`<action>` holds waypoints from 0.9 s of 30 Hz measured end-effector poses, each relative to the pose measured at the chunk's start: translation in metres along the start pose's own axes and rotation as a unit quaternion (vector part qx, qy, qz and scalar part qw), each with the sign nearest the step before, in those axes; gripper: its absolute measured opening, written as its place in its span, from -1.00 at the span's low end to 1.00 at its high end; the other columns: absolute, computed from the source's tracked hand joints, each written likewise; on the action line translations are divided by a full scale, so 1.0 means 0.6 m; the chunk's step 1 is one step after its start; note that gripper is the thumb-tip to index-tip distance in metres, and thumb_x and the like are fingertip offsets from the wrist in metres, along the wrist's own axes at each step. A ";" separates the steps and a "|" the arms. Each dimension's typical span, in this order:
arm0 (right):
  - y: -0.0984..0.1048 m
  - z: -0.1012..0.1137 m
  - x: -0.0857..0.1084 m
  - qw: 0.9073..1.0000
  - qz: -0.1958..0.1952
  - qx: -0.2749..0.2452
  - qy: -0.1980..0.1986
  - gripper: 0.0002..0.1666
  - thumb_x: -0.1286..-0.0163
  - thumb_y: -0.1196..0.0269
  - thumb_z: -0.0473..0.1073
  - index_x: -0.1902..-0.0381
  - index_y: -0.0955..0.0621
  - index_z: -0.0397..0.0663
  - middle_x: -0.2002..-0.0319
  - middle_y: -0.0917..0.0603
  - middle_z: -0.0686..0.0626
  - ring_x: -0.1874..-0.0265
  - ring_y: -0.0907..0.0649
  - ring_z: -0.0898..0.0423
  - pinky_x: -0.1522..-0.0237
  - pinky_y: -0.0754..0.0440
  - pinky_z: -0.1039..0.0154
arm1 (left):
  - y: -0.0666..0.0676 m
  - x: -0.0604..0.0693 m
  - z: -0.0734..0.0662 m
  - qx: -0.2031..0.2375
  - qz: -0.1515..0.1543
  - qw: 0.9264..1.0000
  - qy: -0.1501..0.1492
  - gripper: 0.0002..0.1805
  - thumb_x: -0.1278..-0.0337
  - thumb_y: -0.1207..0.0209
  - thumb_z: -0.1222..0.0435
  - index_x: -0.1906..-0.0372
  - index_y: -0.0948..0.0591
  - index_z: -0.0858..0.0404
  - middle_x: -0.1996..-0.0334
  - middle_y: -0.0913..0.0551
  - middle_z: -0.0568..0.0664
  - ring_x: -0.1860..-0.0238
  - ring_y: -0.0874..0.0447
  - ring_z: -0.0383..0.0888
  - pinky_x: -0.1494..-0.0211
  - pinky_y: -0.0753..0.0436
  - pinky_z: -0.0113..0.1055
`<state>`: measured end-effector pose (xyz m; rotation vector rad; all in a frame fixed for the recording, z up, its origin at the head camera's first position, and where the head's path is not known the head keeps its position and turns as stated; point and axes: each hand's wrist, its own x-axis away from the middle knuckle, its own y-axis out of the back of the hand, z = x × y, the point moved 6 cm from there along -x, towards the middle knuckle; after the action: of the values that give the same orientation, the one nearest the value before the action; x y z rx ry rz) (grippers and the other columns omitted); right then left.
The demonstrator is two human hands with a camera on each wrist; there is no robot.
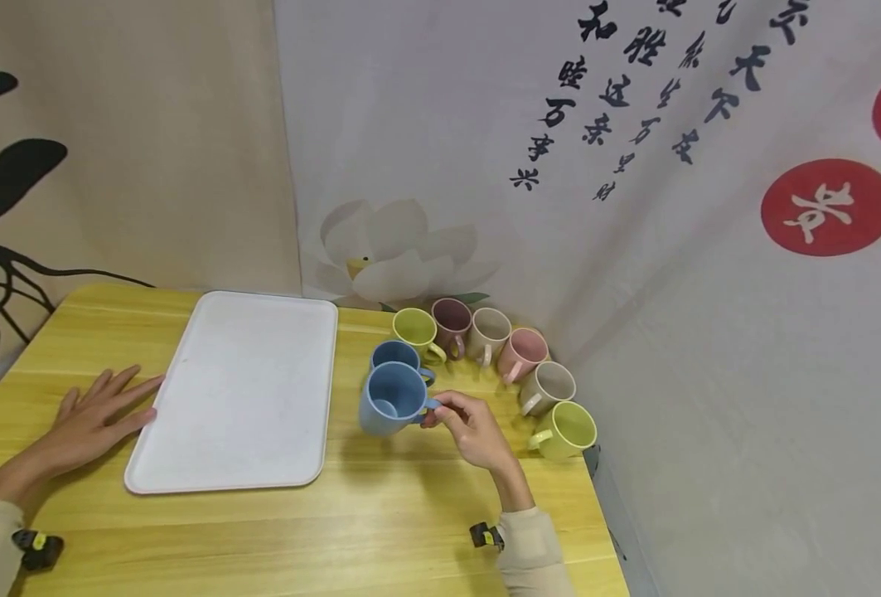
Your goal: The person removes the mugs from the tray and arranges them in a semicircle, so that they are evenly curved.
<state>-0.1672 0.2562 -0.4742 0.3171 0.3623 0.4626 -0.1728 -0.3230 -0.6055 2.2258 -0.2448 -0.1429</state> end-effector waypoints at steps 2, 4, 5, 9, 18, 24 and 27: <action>0.005 -0.003 0.004 1.000 -0.004 0.002 -0.005 -0.76 -0.74 -0.12 -0.48 -0.02 -0.74 -0.38 0.17 -0.84 -0.45 0.12 -0.91 0.00 -0.07 -0.91 0.16 | 0.001 0.000 -0.001 -0.001 0.004 1.000 0.002 -0.25 -0.81 -0.05 -0.03 -0.83 -0.22 0.16 -0.82 0.11 0.56 -0.79 0.43 0.71 -0.63 0.57 0.73; 0.009 -0.005 0.009 1.000 -0.006 0.008 -0.004 -0.77 -0.73 -0.13 -0.48 -0.01 -0.74 -0.38 0.18 -0.84 -0.43 0.13 -0.91 0.01 -0.06 -0.91 0.18 | 0.003 0.000 -0.003 -0.002 0.003 1.000 0.002 -0.25 -0.81 -0.06 -0.03 -0.82 -0.22 0.17 -0.81 0.10 0.56 -0.78 0.41 0.73 -0.63 0.55 0.74; 0.011 -0.006 0.011 1.000 -0.006 0.012 -0.002 -0.77 -0.73 -0.12 -0.49 -0.01 -0.74 -0.38 0.19 -0.84 -0.43 0.13 -0.91 0.01 -0.06 -0.91 0.17 | 0.003 0.000 -0.004 -0.003 0.004 1.000 0.002 -0.25 -0.81 -0.05 -0.03 -0.82 -0.22 0.17 -0.81 0.10 0.57 -0.78 0.40 0.73 -0.62 0.54 0.74; 0.018 -0.012 0.021 1.000 -0.008 0.024 -0.009 -0.77 -0.74 -0.13 -0.48 -0.01 -0.74 -0.38 0.18 -0.85 -0.40 0.13 -0.90 0.07 -0.05 -0.90 0.20 | 0.003 0.001 -0.003 -0.002 0.005 1.000 0.002 -0.25 -0.81 -0.05 -0.03 -0.83 -0.21 0.16 -0.81 0.10 0.56 -0.78 0.40 0.73 -0.62 0.54 0.74; 0.038 -0.033 0.046 0.998 -0.017 0.046 -0.031 -0.74 -0.76 -0.11 -0.45 -0.05 -0.76 -0.31 0.17 -0.86 -0.38 0.14 -0.90 -0.06 -0.07 -0.89 0.21 | 0.000 0.000 0.001 0.008 -0.003 1.000 -0.008 -0.25 -0.80 -0.08 -0.01 -0.82 -0.24 0.15 -0.82 0.10 0.54 -0.79 0.41 0.72 -0.63 0.58 0.72; 0.044 -0.054 0.055 0.997 -0.019 0.058 -0.037 -0.75 -0.75 -0.13 -0.45 -0.05 -0.76 -0.32 0.17 -0.87 -0.37 0.16 -0.88 -0.18 -0.04 -0.89 0.20 | 0.002 0.001 0.001 0.008 0.004 1.000 -0.001 -0.25 -0.80 -0.06 -0.02 -0.83 -0.22 0.14 -0.83 0.13 0.54 -0.79 0.43 0.71 -0.63 0.59 0.71; 0.042 -0.066 0.058 0.997 -0.016 0.060 -0.038 -0.76 -0.74 -0.14 -0.45 -0.05 -0.76 -0.32 0.16 -0.87 -0.37 0.18 -0.86 -0.26 -0.01 -0.89 0.15 | 0.001 0.001 0.000 0.007 0.004 1.000 -0.003 -0.25 -0.81 -0.06 -0.02 -0.83 -0.21 0.14 -0.83 0.13 0.54 -0.79 0.44 0.71 -0.64 0.61 0.70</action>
<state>-0.1639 0.3026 -0.5089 0.4432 0.3204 0.3961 -0.1722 -0.3236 -0.6053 2.2391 -0.2587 -0.1442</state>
